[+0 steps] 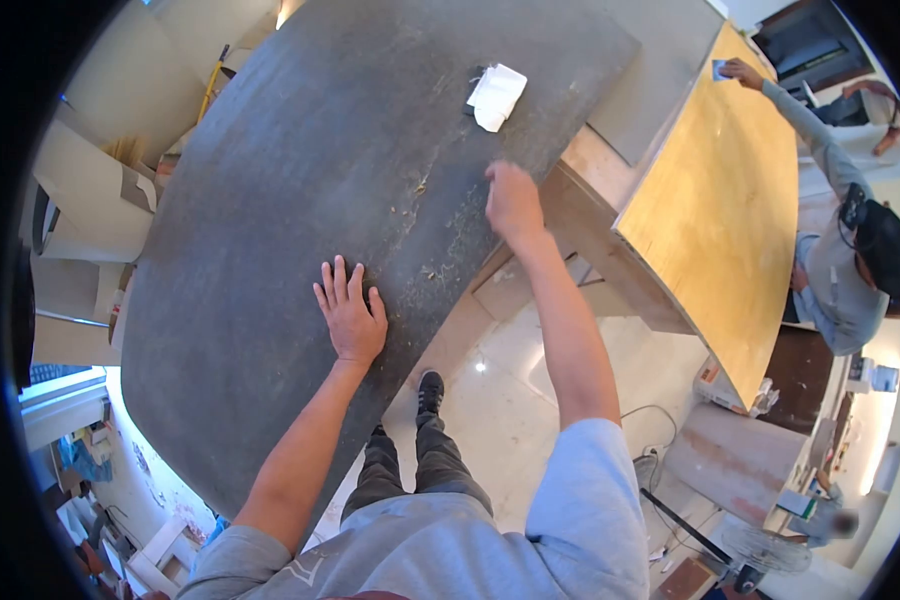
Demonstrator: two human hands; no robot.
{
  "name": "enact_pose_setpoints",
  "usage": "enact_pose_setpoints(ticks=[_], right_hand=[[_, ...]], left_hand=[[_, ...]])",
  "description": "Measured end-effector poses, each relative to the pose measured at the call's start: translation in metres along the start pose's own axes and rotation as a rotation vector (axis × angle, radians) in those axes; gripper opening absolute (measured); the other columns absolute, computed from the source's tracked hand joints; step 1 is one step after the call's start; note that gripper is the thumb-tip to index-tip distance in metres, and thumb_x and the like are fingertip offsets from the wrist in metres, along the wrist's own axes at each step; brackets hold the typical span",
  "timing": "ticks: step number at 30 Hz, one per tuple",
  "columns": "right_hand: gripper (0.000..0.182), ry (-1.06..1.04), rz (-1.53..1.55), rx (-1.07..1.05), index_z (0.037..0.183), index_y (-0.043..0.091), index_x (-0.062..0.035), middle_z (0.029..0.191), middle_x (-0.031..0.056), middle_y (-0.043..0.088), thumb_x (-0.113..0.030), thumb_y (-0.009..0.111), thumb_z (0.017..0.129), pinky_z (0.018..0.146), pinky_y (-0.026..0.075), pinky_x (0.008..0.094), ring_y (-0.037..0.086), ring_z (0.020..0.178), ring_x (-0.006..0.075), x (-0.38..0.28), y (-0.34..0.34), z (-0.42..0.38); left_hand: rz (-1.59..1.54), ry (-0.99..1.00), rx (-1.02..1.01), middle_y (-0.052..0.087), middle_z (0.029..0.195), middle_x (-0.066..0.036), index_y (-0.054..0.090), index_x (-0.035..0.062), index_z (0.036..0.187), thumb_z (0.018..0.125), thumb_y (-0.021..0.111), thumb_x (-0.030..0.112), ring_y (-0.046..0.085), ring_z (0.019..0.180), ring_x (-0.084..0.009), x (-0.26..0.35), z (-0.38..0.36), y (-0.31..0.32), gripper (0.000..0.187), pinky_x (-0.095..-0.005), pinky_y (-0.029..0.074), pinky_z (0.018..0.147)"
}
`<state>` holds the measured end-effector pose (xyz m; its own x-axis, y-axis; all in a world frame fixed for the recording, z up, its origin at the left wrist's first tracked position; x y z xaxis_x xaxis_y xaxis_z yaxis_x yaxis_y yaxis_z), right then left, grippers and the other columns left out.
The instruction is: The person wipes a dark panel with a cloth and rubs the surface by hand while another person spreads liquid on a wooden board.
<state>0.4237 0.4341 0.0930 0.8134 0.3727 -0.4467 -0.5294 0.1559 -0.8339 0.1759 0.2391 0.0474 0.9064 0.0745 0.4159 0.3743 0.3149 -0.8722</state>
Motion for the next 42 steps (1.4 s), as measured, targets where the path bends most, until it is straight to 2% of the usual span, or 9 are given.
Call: enact_pose_setpoints(ticks=[5, 8, 11, 13, 18, 19, 25, 35, 42], right_hand=[[0.029, 0.313, 0.236, -0.327, 0.117, 0.061, -0.0029, 0.113, 0.023, 0.066, -0.013, 0.066, 0.091, 0.093, 0.05, 0.0445, 0.061, 0.109, 0.0414, -0.023, -0.01, -0.068], [0.054, -0.016, -0.034, 0.152, 0.136, 0.053, -0.001, 0.138, 0.0265, 0.054, -0.03, 0.067, 0.093, 0.107, 0.042, 0.0471, 0.051, 0.128, 0.043, -0.005, -0.032, -0.018], [0.076, -0.02, -0.437, 0.021, 0.148, 0.04, 0.0036, 0.155, 0.0275, 0.035, -0.047, 0.061, 0.096, 0.118, 0.028, 0.0507, 0.032, 0.145, 0.0426, -0.026, 0.004, -0.02], [0.087, -0.154, -0.381, -0.249, 0.151, 0.034, 0.0065, 0.161, 0.0283, 0.024, -0.059, 0.052, 0.096, 0.123, 0.018, 0.0522, 0.018, 0.152, 0.0406, -0.061, 0.021, -0.063], [0.084, -0.515, 0.038, -0.579, 0.15, 0.039, 0.0008, 0.159, 0.0228, 0.032, -0.058, 0.057, 0.093, 0.122, 0.023, 0.051, 0.026, 0.15, 0.0385, -0.116, 0.025, -0.185], [0.078, -0.567, 0.007, -0.438, 0.15, 0.04, -0.0018, 0.159, 0.0203, 0.035, -0.054, 0.057, 0.095, 0.121, 0.025, 0.0513, 0.03, 0.149, 0.0375, -0.117, 0.015, -0.167], [0.077, -0.085, -0.275, -0.006, 0.149, 0.039, 0.0029, 0.158, 0.0232, 0.034, -0.049, 0.057, 0.096, 0.12, 0.024, 0.0529, 0.03, 0.149, 0.0366, -0.072, 0.036, -0.003], [0.073, -0.25, 0.007, -0.187, 0.147, 0.04, 0.0055, 0.156, 0.0235, 0.037, -0.044, 0.057, 0.097, 0.119, 0.027, 0.0537, 0.031, 0.148, 0.0368, -0.123, 0.057, -0.113], [0.061, 0.123, -0.212, 0.112, 0.145, 0.039, 0.0042, 0.154, 0.0258, 0.037, -0.027, 0.054, 0.095, 0.118, 0.022, 0.0624, 0.029, 0.147, 0.0411, -0.099, 0.028, -0.039]], left_hand=[[0.006, 0.011, 0.029, 0.037, 0.156, -0.021, 0.052, 0.0044, 0.137, 0.096, 0.055, 0.02, 0.025, 0.149, -0.0422, 0.0, 0.002, 0.0, 0.044, -0.0612, 0.016, 0.12], [0.012, 0.012, 0.025, 0.037, 0.156, -0.021, 0.052, 0.0047, 0.137, 0.096, 0.055, 0.02, 0.025, 0.149, -0.0423, 0.001, -0.002, 0.0, 0.044, -0.0613, 0.016, 0.12], [0.019, 0.008, 0.021, 0.036, 0.157, -0.021, 0.052, 0.0049, 0.137, 0.096, 0.055, 0.02, 0.025, 0.149, -0.0424, 0.002, 0.0, 0.0, 0.044, -0.061, 0.016, 0.12], [0.02, 0.012, 0.006, 0.036, 0.157, -0.021, 0.052, 0.0049, 0.137, 0.096, 0.055, 0.02, 0.024, 0.149, -0.0422, 0.001, 0.0, 0.0, 0.043, -0.0607, 0.016, 0.121], [0.028, 0.008, 0.011, 0.036, 0.157, -0.02, 0.052, 0.0045, 0.137, 0.097, 0.054, 0.02, 0.024, 0.15, -0.0416, 0.002, 0.0, 0.0, 0.043, -0.0602, 0.015, 0.121], [0.028, 0.007, 0.013, 0.036, 0.157, -0.02, 0.052, 0.0044, 0.137, 0.097, 0.054, 0.021, 0.024, 0.15, -0.0416, 0.002, 0.0, 0.0, 0.044, -0.0602, 0.015, 0.121], [0.029, -0.001, 0.016, 0.037, 0.156, -0.02, 0.053, 0.0045, 0.136, 0.097, 0.053, 0.02, 0.025, 0.149, -0.0419, 0.002, 0.0, 0.001, 0.042, -0.0601, 0.016, 0.12], [0.016, -0.015, 0.018, 0.039, 0.155, -0.019, 0.055, 0.0052, 0.135, 0.098, 0.05, 0.017, 0.027, 0.148, -0.0414, -0.002, 0.001, 0.001, 0.039, -0.059, 0.016, 0.121], [0.024, -0.031, 0.036, 0.046, 0.151, -0.015, 0.058, 0.0094, 0.132, 0.095, 0.056, 0.013, 0.03, 0.148, -0.036, 0.003, 0.001, -0.017, 0.037, -0.0565, 0.019, 0.12]])
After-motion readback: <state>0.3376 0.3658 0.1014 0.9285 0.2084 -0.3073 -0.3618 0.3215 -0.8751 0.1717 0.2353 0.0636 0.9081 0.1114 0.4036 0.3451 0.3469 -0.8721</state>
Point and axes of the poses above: each hand's wrist, its own z-axis towards the middle knuckle, its own y-axis out of the palm, x = y × z, the point moved 8 cm from there along z, towards the middle knuckle
